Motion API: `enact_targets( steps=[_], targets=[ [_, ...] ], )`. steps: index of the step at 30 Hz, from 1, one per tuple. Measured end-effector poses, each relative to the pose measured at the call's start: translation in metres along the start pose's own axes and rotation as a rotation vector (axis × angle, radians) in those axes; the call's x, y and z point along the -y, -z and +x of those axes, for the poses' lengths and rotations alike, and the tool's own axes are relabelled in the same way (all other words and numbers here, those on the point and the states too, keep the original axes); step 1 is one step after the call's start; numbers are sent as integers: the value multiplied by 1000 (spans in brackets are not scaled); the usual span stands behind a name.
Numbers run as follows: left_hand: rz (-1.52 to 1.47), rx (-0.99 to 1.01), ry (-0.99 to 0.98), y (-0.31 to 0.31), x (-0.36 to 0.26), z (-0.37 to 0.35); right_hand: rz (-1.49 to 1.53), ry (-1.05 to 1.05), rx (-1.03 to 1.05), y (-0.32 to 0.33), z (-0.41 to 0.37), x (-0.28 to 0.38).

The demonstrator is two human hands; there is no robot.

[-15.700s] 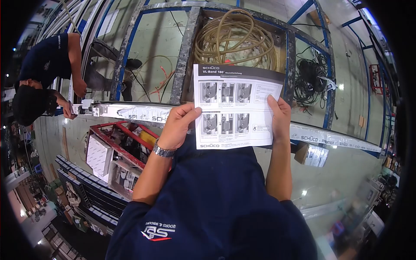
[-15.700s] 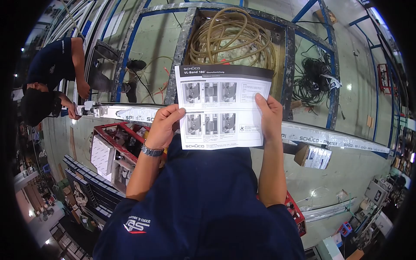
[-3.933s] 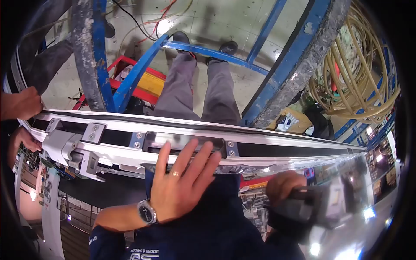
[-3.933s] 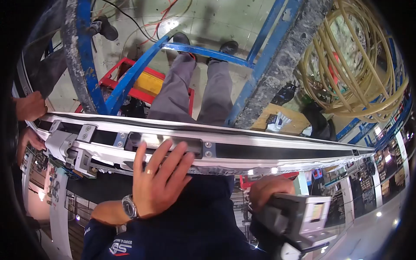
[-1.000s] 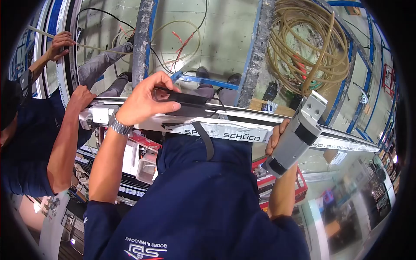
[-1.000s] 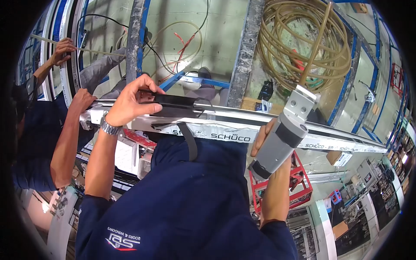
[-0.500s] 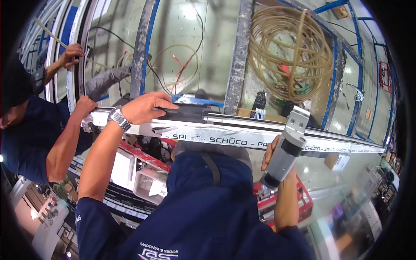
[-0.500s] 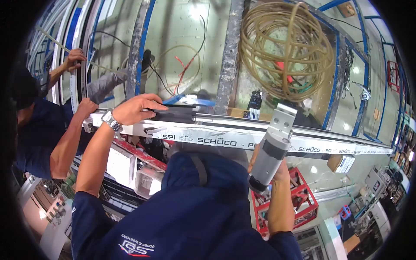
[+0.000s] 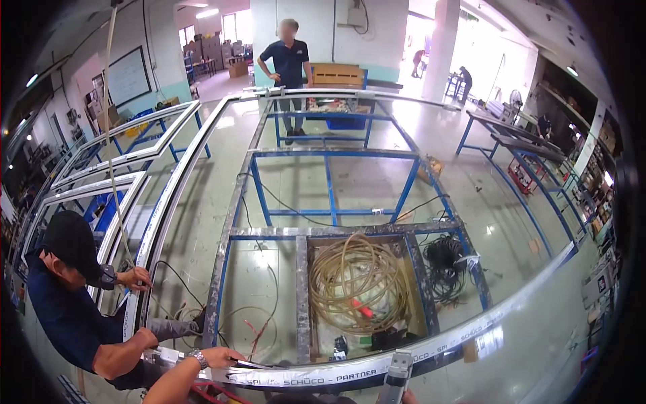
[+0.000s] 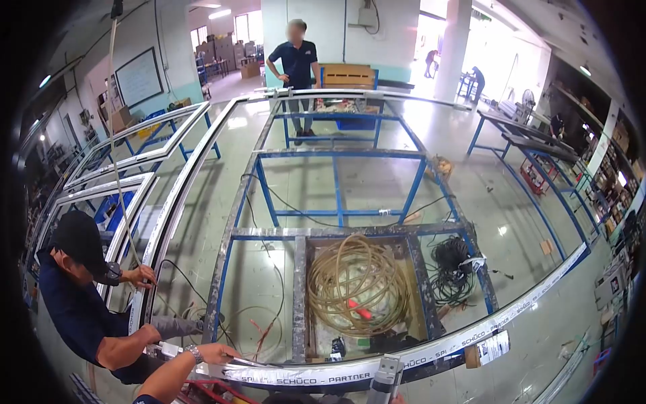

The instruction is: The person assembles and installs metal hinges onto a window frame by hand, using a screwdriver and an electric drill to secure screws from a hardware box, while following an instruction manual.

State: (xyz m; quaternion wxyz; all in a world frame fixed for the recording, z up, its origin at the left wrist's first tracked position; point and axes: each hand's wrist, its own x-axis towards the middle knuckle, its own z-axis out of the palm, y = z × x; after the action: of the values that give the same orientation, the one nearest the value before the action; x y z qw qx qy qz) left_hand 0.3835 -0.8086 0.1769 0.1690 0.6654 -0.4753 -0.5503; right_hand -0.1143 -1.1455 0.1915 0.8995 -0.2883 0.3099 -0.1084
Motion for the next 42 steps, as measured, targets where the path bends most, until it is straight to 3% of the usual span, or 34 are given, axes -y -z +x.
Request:
enact_targets(
  steps=[6, 9, 13, 17, 18, 20, 23, 33, 36, 42],
  targets=[
    [33, -64, -25, -9, 2, 3, 23, 35, 22, -1, -10, -11],
    [57, -84, 69, -9, -4, 2, 31, 38, 33, -1, -14, -17],
    [170, -189, -143, -20, 13, 12, 36, 36, 41, -1, -20, -21],
    [41, -151, -4, -37, 15, 0, 53, 35, 58, -2, -24, -26],
    [103, -118, 51, -39, 17, -2, 56, 41, 68, -1, -24, -27],
    [154, -229, -21, -45, 11, -6, 60, 57, 90, 2, -24, -28],
    [425, -158, 163, -50, -10, -7, 80, 60, 115, 8, -32, -36],
    [504, -250, 83, -62, -46, -4, 45, 39, 74, 1, -27, -28],
    [487, -231, 204, -65, -68, -3, 37, 41, 61, 3, -27, -25],
    [633, -350, 189, -79, -76, 7, 32, 54, 35, 10, -31, -23]
  ],
)
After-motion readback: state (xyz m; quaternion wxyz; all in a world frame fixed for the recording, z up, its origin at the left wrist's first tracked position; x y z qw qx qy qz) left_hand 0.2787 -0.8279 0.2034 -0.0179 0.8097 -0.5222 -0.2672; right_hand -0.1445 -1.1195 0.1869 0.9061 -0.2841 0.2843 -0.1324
